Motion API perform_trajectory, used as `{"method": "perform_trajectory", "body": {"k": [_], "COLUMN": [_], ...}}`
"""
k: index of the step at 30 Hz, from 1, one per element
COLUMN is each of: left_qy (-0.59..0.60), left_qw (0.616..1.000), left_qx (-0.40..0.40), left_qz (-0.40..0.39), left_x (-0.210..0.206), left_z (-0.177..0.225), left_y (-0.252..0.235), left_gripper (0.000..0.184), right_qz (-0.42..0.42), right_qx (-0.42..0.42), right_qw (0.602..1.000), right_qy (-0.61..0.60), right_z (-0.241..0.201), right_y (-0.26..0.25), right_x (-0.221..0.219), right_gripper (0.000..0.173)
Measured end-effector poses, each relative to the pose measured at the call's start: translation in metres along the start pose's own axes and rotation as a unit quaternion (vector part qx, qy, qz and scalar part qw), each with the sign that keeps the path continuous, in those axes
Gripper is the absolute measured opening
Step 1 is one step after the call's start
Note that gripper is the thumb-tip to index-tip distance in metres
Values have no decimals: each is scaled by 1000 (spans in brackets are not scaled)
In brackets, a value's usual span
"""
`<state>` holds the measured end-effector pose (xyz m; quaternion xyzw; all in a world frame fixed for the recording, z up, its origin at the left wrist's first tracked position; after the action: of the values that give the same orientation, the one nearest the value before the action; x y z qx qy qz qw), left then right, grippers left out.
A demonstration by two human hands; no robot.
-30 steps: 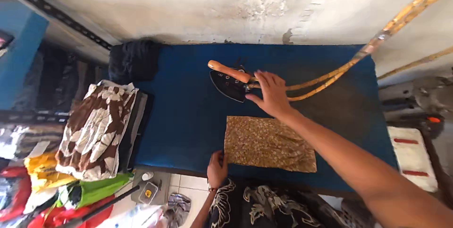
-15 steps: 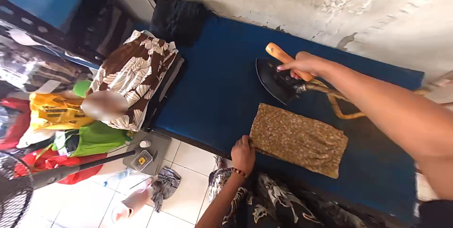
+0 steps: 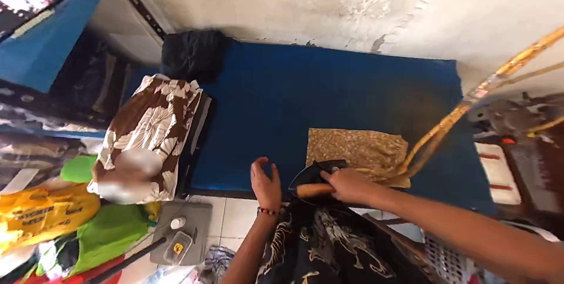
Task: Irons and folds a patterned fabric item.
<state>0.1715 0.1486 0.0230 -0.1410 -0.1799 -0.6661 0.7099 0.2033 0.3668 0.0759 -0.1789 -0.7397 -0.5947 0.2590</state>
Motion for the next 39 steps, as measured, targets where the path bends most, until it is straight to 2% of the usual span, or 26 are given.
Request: {"method": "perform_trajectory", "body": {"k": [3, 4, 6, 10, 13, 15, 17, 19, 21, 22, 24, 25, 27, 28, 29, 31, 32, 36, 39], "left_qy": [-18, -39, -112, -300, -364, -353, -293, -193, -128, -116, -137, -157, -185, -180, -162, -106, -81, 10, 134], "left_qw": [993, 990, 972, 876, 845, 849, 880, 933, 961, 964, 953, 942, 924, 921, 925, 941, 948, 977, 966], "left_qx": [-120, -135, -133, -132, -129, -103, -60, -11, 57, 99, 170, 194, 213, 211, 205, 200, 199, 190, 219], "left_qz": [7, -27, -156, -353, -369, -379, -368, -304, -237, -217, -211, -223, -259, -273, -275, -253, -234, -99, 6], "left_x": [-14, -23, -49, -103, -109, -106, -105, -105, -113, -118, -131, -136, -140, -141, -139, -129, -121, -82, -62], "left_z": [21, 27, 30, 4, 0, 4, 14, 20, 26, 29, 37, 39, 42, 42, 42, 40, 39, 51, 69], "left_y": [-9, -8, -2, 14, 16, 17, 7, -2, -13, -19, -32, -36, -42, -45, -45, -42, -38, -12, 17], "left_gripper": [38, 38, 42, 50, 53, 53, 52, 50, 49, 50, 50, 52, 49, 44, 40, 36, 34, 27, 21], "right_qz": [45, 65, 117, 216, 241, 232, 228, 236, 298, 353, 451, 455, 371, 327, 298, 275, 274, 296, 299], "right_qx": [-81, -123, -203, -333, -386, -410, -433, -463, -479, -458, -357, -322, -292, -285, -282, -243, -211, -86, 11], "right_qw": [993, 986, 960, 871, 797, 760, 728, 728, 755, 777, 807, 818, 823, 788, 737, 663, 657, 733, 779], "right_qy": [-66, -95, -153, -290, -397, -449, -479, -446, -334, -248, -137, -141, -315, -437, -538, -652, -670, -607, -551], "right_z": [15, 27, 63, 167, 248, 287, 321, 338, 337, 331, 309, 290, 247, 232, 223, 216, 217, 230, 235], "right_y": [19, 26, 37, 38, 49, 61, 72, 80, 92, 96, 91, 82, 57, 45, 35, 26, 26, 36, 33], "right_x": [17, 24, 27, -6, -35, -58, -73, -83, -82, -82, -88, -96, -120, -127, -129, -114, -100, -23, 42], "right_gripper": [54, 53, 46, 37, 35, 34, 35, 38, 41, 47, 58, 62, 80, 87, 85, 67, 58, 55, 55]}}
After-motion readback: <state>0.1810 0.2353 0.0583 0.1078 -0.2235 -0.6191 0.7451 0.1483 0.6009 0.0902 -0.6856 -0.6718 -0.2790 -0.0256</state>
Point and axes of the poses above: each hand's wrist, its own y-axis away from the middle knuckle, its own x-axis out of the back of the hand, z = x × y, the point moved 2 cm from there along -y, towards the middle knuckle, and after that the axes turned 8 degrees about y, right-handed, at the moved point
